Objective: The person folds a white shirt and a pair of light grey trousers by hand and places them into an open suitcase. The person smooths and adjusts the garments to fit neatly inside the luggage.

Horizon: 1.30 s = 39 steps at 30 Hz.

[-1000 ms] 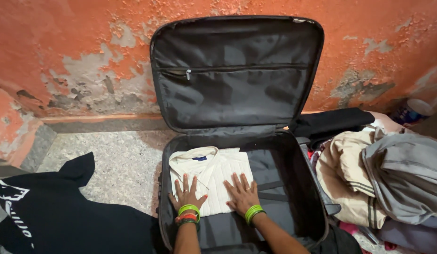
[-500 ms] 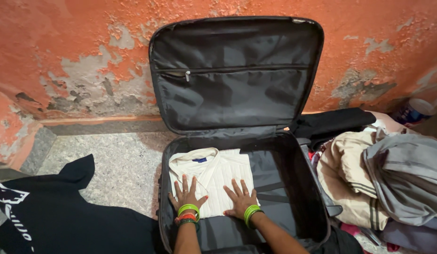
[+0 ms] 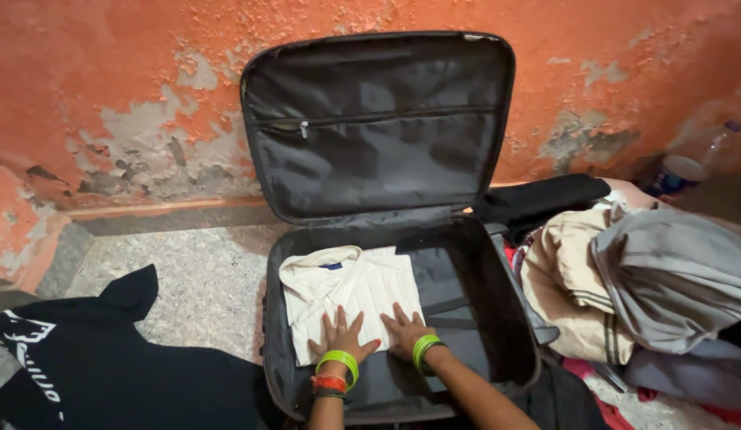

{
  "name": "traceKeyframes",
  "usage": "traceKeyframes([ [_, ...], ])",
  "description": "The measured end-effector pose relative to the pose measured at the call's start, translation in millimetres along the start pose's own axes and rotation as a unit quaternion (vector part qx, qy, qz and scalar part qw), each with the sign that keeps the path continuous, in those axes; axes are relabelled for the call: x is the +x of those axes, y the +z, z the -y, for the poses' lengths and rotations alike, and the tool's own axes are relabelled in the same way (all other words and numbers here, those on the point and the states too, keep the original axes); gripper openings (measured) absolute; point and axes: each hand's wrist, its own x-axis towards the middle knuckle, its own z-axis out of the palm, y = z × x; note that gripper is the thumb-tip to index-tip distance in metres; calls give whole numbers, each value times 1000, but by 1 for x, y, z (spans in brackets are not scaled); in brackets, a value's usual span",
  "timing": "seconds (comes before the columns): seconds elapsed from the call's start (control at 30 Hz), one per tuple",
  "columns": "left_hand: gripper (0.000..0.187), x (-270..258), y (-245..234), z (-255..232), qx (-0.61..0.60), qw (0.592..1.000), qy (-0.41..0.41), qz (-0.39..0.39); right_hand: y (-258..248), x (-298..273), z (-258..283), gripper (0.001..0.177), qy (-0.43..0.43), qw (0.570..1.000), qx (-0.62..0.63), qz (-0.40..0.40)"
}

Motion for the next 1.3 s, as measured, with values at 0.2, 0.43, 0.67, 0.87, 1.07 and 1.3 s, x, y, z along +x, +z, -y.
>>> traceKeyframes([
  [0.2, 80, -3, 24, 16, 66, 997, -24, 34, -9, -25, -56, 53, -1, 997, 43, -67],
  [0.43, 74, 8, 37, 19, 94, 995, -13, -7, -50, -66, -198, 30, -70, 877, 301, -368],
  [0.67, 70, 15, 46, 23, 101, 995, -9, -18, -90, -118, -338, 32, 97, 376, 813, -435],
  [0.87, 67, 17, 43, 22, 92, 996, -13, -16, -103, -152, -374, 32, 96, 294, 814, -491],
  [1.07, 64, 15, 45, 24, 72, 997, -7, -36, -124, -147, -383, 26, 194, 421, 725, -509],
  [1.3, 65, 13, 44, 20, 68, 997, -11, -32, -150, -155, -401, 24, 187, 436, 709, -522],
])
